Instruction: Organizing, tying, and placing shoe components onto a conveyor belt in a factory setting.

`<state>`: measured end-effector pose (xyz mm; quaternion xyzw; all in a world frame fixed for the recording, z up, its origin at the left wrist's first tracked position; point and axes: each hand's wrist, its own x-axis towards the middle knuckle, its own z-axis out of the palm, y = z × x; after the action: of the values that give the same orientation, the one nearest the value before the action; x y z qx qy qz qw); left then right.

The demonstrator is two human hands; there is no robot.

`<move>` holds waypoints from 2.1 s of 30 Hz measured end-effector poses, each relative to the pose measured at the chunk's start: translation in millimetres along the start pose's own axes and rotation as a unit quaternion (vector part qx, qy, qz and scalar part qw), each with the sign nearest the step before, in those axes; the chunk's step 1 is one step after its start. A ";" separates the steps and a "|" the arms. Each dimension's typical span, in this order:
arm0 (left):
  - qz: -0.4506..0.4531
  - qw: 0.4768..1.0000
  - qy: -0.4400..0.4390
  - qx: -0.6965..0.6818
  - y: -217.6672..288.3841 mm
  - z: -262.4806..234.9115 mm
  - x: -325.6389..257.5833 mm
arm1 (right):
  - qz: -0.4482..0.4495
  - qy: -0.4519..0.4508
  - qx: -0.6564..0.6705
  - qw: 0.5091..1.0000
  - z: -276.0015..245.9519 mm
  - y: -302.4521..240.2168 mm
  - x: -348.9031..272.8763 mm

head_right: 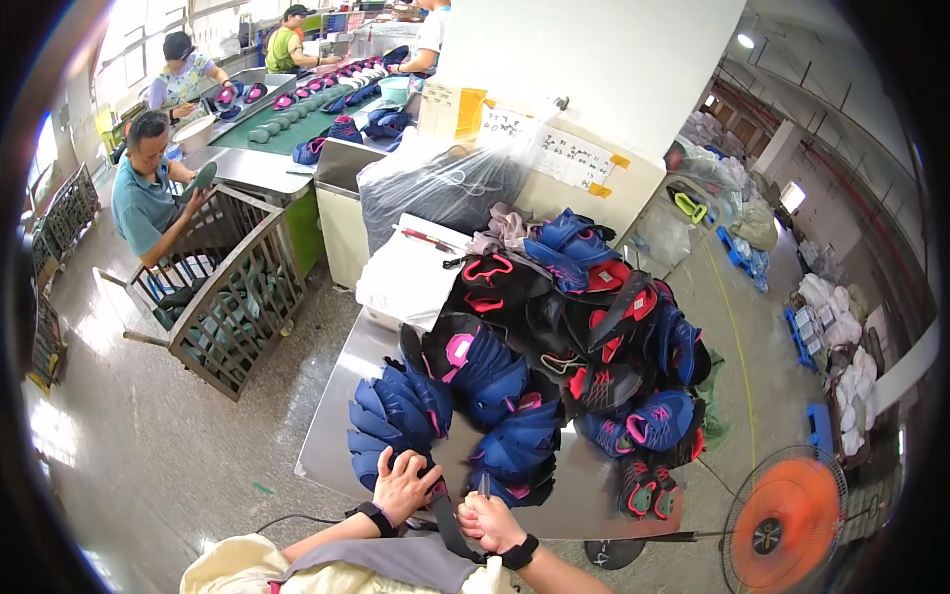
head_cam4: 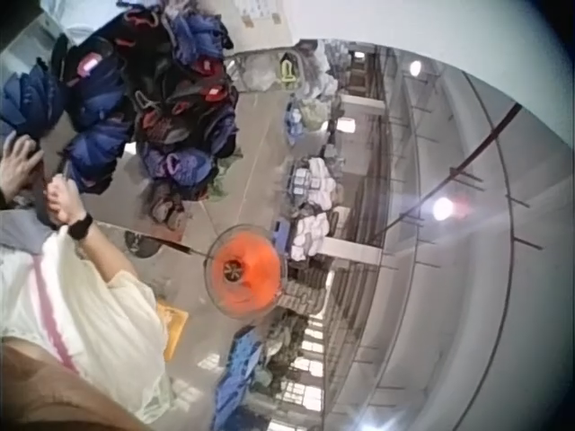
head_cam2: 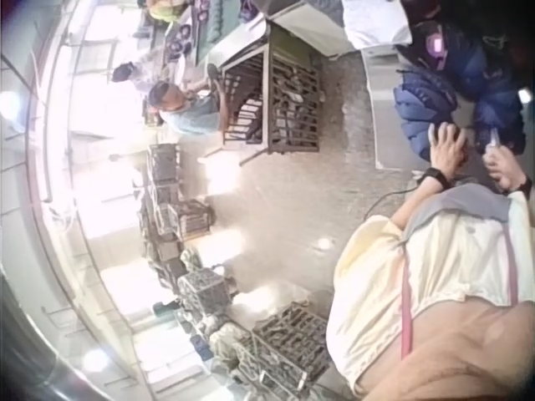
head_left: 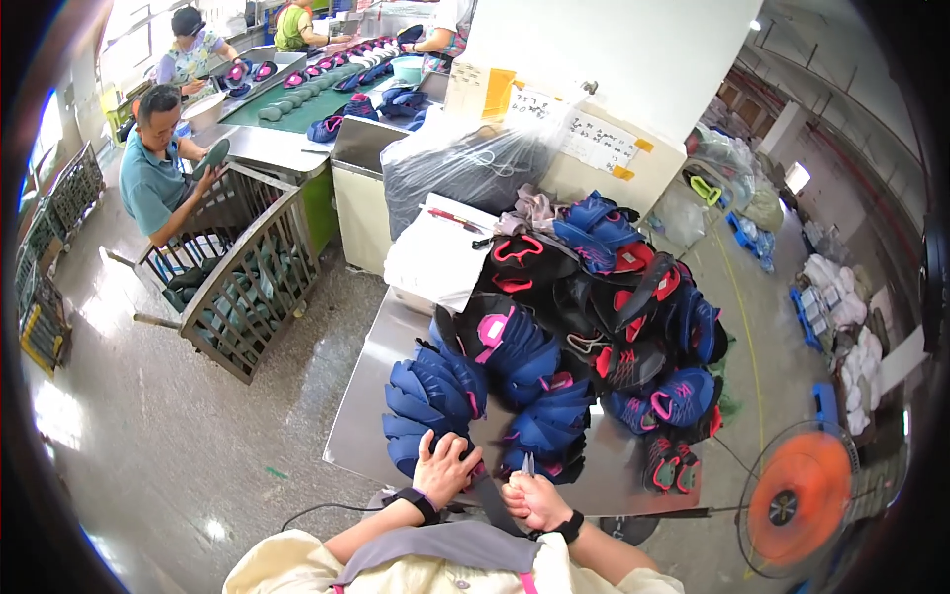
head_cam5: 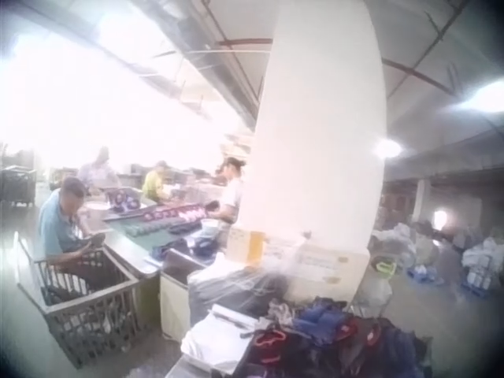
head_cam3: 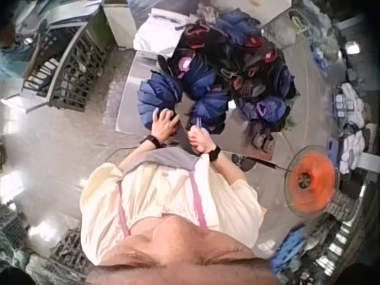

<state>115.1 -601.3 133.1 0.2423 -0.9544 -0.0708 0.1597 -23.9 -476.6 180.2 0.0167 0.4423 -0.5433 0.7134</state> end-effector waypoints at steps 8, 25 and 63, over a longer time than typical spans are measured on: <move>0.078 0.991 -0.101 -0.027 -12.4 -23.4 0.4 | -0.029 -0.098 -0.219 0.970 -57.7 13.1 32.2; 0.030 0.890 -0.435 0.133 -79.5 91.2 238.7 | -0.201 -0.053 -0.408 0.889 -60.9 -2.7 100.4; -0.069 0.817 -0.525 -0.230 -89.4 76.7 219.6 | -0.179 -0.106 -0.422 0.882 -93.5 5.6 88.3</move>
<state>-54.2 -781.4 101.4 0.1901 -0.8303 -0.4150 -0.3197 -75.1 -494.3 63.5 -0.4235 0.5466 -0.4222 0.5862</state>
